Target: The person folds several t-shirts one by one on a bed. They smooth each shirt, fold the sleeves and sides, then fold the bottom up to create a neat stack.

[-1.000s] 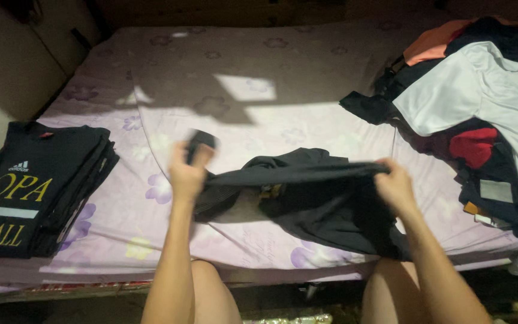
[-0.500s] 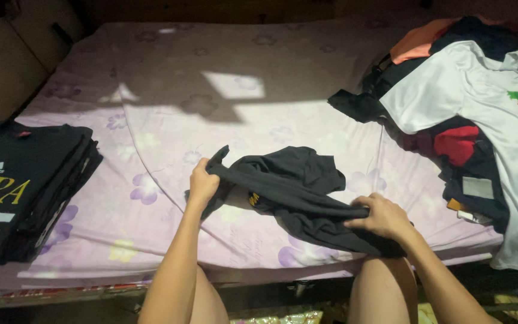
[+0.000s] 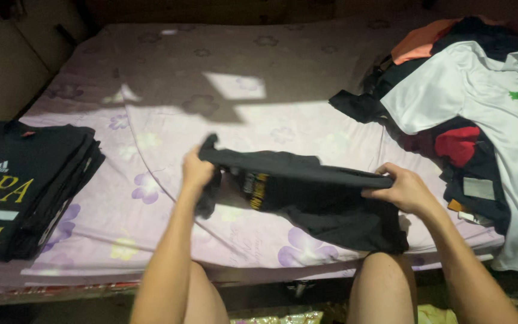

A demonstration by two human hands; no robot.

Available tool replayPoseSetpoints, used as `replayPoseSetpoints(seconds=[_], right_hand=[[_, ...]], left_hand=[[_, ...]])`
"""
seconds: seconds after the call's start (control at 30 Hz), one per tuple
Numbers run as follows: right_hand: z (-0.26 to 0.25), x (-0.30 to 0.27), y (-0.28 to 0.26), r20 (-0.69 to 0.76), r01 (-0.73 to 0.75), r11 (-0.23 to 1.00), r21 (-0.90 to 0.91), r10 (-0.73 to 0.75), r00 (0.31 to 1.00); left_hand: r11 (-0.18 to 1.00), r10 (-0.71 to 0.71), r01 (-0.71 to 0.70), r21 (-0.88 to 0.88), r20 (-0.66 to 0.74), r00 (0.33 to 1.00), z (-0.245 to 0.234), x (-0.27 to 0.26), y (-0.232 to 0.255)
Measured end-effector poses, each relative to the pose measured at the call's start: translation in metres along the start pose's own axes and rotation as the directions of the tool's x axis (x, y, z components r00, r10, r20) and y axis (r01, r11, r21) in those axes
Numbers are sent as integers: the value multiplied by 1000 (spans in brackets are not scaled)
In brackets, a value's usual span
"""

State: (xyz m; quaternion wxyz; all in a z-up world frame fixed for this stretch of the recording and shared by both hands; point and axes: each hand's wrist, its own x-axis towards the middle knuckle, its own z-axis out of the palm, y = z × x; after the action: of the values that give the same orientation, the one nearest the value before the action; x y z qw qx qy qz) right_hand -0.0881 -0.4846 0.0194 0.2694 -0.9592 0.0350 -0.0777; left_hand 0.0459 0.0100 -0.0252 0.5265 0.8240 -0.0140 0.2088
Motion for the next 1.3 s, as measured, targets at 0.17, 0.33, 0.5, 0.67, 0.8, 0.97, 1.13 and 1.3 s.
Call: replayPoseSetpoints(seconds=[0.17,0.33,0.5,0.67,0.8,0.97,1.13,1.3], right_hand=[[-22,7,-72,-262,-118,937,-328,30,965],[-9,22,-85,-491,40,939,-340,-214,844],[28,34,-77,-225,23,909,-417,-128,966],[58,16,-74,99,-42,907,-418,91,991],[68,6,-68,173,35,930,-366,31,984],[44,14,-48,255,12,997,-80,9,967],[10,14,-32,461,-187,953,237,59,885],[16,48,-68,364,7,978,-208,70,929]], left_hand=[[968,249,-221,121,-329,911,-94,3,73],[739,411,-222,636,-166,896,-174,-28,127],[666,11,-48,744,55,998,-168,-25,90],[758,-106,-55,649,207,972,-139,-44,15],[697,-99,-85,712,213,972,-127,-58,-20],[883,-231,102,459,233,945,-152,-43,-22],[961,-218,275,-20,554,803,-224,-43,-9],[909,-349,141,392,532,772,-199,-9,6]])
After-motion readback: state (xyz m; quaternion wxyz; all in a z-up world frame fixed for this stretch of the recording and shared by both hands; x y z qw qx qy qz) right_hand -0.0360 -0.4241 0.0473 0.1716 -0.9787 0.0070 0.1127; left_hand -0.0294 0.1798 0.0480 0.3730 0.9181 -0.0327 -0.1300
